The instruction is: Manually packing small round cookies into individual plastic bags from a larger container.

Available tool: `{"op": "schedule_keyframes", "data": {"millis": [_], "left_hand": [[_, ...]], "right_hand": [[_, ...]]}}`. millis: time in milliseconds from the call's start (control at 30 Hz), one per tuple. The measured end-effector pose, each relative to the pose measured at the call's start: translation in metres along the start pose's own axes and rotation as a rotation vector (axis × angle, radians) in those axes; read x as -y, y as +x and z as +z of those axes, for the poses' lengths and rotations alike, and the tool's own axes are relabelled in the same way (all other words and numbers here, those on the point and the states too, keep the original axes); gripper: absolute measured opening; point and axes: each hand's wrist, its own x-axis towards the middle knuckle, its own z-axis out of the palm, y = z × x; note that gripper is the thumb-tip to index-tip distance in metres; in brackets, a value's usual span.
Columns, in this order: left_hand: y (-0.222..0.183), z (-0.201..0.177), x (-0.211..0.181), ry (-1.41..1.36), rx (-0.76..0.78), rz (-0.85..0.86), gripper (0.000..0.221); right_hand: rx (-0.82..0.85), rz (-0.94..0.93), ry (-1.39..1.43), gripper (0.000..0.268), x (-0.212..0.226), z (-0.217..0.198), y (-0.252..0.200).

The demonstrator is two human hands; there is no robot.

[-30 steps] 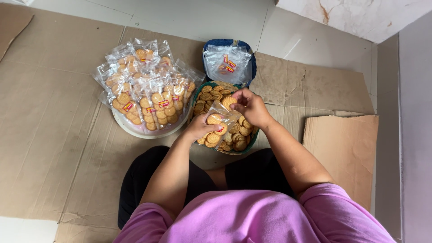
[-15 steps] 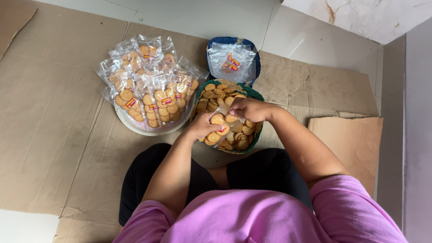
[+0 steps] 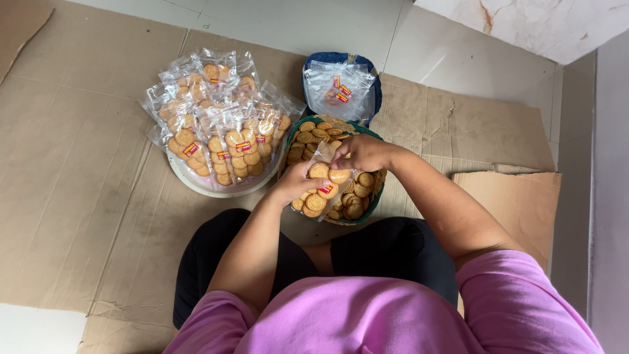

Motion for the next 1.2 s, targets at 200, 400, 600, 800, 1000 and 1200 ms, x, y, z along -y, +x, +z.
{"op": "schedule_keyframes", "data": {"millis": [200,400,600,800,1000,1200], "left_hand": [[-0.005,-0.002,-0.022,-0.05,-0.042,0.013,0.047],[-0.004,-0.001,-0.018,-0.041,-0.023,-0.008,0.045],[0.004,0.001,0.001,0.169,-0.061,-0.044,0.046],[-0.006,-0.016,0.021,0.529,0.018,-0.081,0.03],[-0.015,0.011,-0.016,0.6,0.007,-0.034,0.033],[-0.019,0.025,-0.022,0.808,0.072,-0.127,0.037]], "right_hand": [[-0.149,0.017,0.0,0.021,0.0,0.006,0.016],[0.006,0.112,0.127,0.014,0.009,-0.003,0.01],[-0.045,0.056,0.177,0.021,-0.026,0.041,0.014],[-0.282,-0.037,0.404,0.015,-0.062,0.134,0.022],[-0.363,-0.236,0.369,0.016,-0.076,0.114,0.0],[-0.152,-0.362,0.466,0.021,-0.093,0.119,0.004]]}}
